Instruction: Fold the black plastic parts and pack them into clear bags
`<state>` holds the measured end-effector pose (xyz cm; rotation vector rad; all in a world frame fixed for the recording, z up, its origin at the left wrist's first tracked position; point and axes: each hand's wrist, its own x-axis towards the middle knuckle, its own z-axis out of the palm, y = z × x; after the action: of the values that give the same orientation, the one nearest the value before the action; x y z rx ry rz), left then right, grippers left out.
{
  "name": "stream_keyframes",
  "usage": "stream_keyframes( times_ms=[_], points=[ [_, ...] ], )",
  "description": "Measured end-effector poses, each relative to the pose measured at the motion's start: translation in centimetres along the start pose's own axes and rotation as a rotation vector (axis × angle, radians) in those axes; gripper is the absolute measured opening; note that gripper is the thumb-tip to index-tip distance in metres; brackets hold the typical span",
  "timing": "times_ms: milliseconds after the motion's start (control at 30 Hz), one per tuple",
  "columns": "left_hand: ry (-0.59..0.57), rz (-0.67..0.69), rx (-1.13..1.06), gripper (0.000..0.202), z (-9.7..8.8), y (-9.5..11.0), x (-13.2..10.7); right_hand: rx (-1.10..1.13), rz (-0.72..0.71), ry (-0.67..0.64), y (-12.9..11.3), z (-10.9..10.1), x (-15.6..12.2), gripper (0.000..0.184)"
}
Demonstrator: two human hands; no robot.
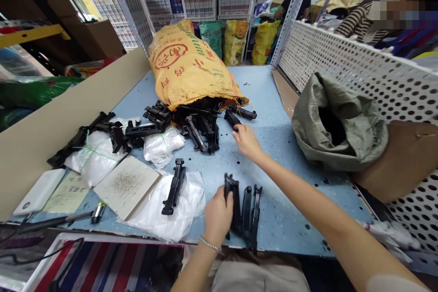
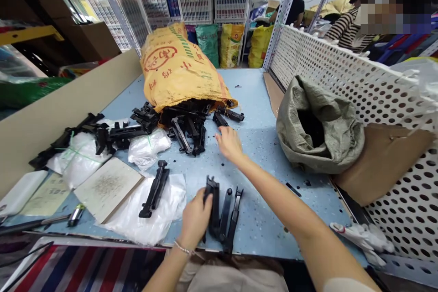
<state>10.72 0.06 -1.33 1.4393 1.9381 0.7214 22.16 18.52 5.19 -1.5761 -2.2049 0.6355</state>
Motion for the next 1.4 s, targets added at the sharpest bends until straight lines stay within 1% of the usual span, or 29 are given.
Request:
stream_keyframes(
  times_ms=[67, 100, 167, 233, 300, 333, 400, 467, 533, 600, 700, 733, 800, 867, 933, 967, 1000, 1033, 1067, 1133, 1167, 1200, 1267, 1300, 1333, 1400],
  points=[
    [0.041, 0.101, 0.086, 0.040, 1.0, 0.4, -0.6, -0.007, 0.079, 0.097, 0.6, -0.4, 4.0, 0.033],
    [0.059, 0.146, 0.092, 0.041, 1.1, 0.6, -0.7, -0.002, 0.111, 0.125, 1.0, -0.5, 5.2, 0.035],
    [0.079, 0.198, 0.021, 0.041, 0.4, 0.7, -0.6, 0.030, 0.157, 0.142, 2.2, -0.1, 6.1, 0.035],
    [0.077, 0.197, -0.144, 0.040, -0.8, 0.6, 0.2, 0.095, 0.181, 0.118, 3.7, 0.6, 5.3, 0.031],
    [0.055, 0.152, -0.338, 0.038, -1.7, 0.6, 1.6, 0.177, 0.187, 0.073, 5.2, 1.5, 3.3, 0.031],
    [0.049, 0.126, -0.418, 0.038, -1.9, 0.7, 2.5, 0.217, 0.187, 0.051, 5.8, 1.9, 2.1, 0.032],
    [0.057, 0.088, -0.519, 0.041, -1.5, 1.1, 4.5, 0.278, 0.194, 0.022, 6.8, 2.6, -0.1, 0.033],
    [0.067, 0.067, -0.576, 0.049, -0.6, 1.7, 6.3, 0.311, 0.215, 0.010, 7.2, 2.9, -1.7, 0.034],
    [0.056, 0.030, -0.674, 0.053, 0.5, 2.3, 8.0, 0.319, 0.239, 0.015, 7.1, 2.9, -2.3, 0.036],
    [0.023, -0.024, -0.787, 0.053, 1.4, 3.0, 9.2, 0.310, 0.256, 0.033, 6.5, 2.8, -2.0, 0.039],
    [-0.054, -0.079, -0.893, 0.054, 2.3, 3.7, 10.1, 0.311, 0.270, 0.048, 4.9, 2.4, -1.0, 0.048],
    [-0.070, -0.085, -0.907, 0.055, 2.4, 3.8, 10.1, 0.329, 0.272, 0.037, 4.2, 2.3, -0.9, 0.046],
    [-0.072, -0.095, -0.946, 0.060, 2.1, 4.0, 9.7, 0.399, 0.259, -0.019, 3.0, 2.1, -1.4, 0.036],
    [-0.088, -0.086, -1.060, 0.061, 1.0, 4.1, 8.9, 0.491, 0.220, -0.107, 1.8, 2.0, -3.1, 0.035],
    [-0.151, -0.075, -1.219, 0.062, -0.6, 4.2, 7.7, 0.572, 0.172, -0.210, 0.8, 1.8, -5.7, 0.038],
    [-0.172, -0.077, -1.275, 0.062, -1.6, 4.3, 6.8, 0.608, 0.138, -0.258, 0.4, 1.6, -7.0, 0.040],
    [-0.177, -0.085, -1.288, 0.060, -2.6, 4.4, 5.9, 0.631, 0.095, -0.280, 0.0, 1.2, -8.2, 0.042],
    [-0.163, -0.093, -1.248, 0.058, -3.5, 4.6, 4.9, 0.629, 0.046, -0.260, -0.2, 0.7, -9.2, 0.045],
    [-0.146, -0.094, -1.178, 0.055, -4.4, 4.8, 3.8, 0.594, -0.016, -0.196, -0.5, 0.1, -9.9, 0.047],
    [-0.140, -0.072, -1.014, 0.053, -5.5, 5.2, 1.6, 0.409, -0.196, -0.002, -0.9, -1.0, -10.3, 0.044],
    [-0.158, -0.058, -0.948, 0.053, -5.9, 5.4, 0.6, 0.278, -0.306, 0.090, -1.0, -1.3, -10.1, 0.041],
    [-0.175, -0.047, -0.904, 0.053, -6.0, 5.6, -0.2, 0.154, -0.425, 0.153, -1.1, -1.5, -9.8, 0.039],
    [-0.178, -0.040, -0.862, 0.053, -5.8, 6.0, -1.1, 0.000, -0.618, 0.223, -1.4, -1.1, -8.9, 0.039],
    [-0.157, -0.039, -0.849, 0.053, -5.7, 6.0, -1.3, -0.018, -0.652, 0.245, -1.5, -0.6, -8.5, 0.040],
    [-0.124, -0.037, -0.836, 0.052, -5.5, 6.0, -1.2, 0.001, -0.634, 0.253, -1.5, -0.2, -8.3, 0.042],
    [-0.040, -0.037, -0.816, 0.050, -5.3, 5.8, -0.6, 0.107, -0.502, 0.187, -1.6, 0.7, -8.6, 0.043]
  ],
)
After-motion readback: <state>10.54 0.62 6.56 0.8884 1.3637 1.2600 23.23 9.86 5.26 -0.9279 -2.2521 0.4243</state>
